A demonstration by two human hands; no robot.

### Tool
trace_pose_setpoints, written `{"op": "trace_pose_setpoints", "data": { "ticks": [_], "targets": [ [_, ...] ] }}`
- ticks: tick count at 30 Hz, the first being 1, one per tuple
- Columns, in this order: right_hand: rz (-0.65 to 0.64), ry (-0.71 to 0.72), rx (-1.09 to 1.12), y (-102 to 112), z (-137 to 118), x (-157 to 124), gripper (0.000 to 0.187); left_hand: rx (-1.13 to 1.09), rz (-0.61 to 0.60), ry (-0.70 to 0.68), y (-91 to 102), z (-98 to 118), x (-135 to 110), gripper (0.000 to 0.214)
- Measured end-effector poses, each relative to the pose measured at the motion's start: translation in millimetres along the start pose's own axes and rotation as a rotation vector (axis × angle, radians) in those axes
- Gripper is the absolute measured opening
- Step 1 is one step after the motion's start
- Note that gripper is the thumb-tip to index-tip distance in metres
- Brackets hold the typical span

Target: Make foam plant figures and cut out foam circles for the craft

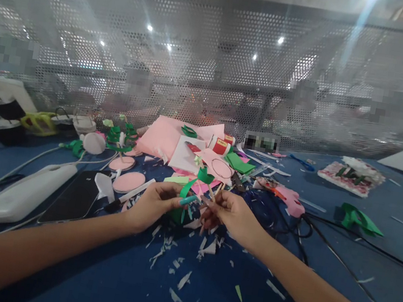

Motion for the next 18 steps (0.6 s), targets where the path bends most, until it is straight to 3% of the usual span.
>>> {"op": "trace_pose_setpoints", "data": {
  "ticks": [9,14,18],
  "targets": [
    [0.135,0.093,-0.116,5.3,-3.9,-0.3,0.049,-0.388,-0.191,0.308,4.6,-11.8,4.1,0.038],
    [0.039,0.106,-0.132,3.6,-10.5,-2.9,0.050,-0.493,-0.231,0.395,2.6,-6.7,3.7,0.030],
    [-0.017,0.055,-0.015,0.9,-10.2,-3.5,0.045,-0.545,-0.273,0.374,2.1,-5.8,3.1,0.027]
  ]
}}
Point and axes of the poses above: each hand's wrist, its own x-axis towards the middle knuckle, its own y-axis out of the back of the hand, z = x × y, the point moved 2 cm from there along x, towards the middle knuckle, and after that the axes turned 3 degrees about z, right-handed, at the moved point
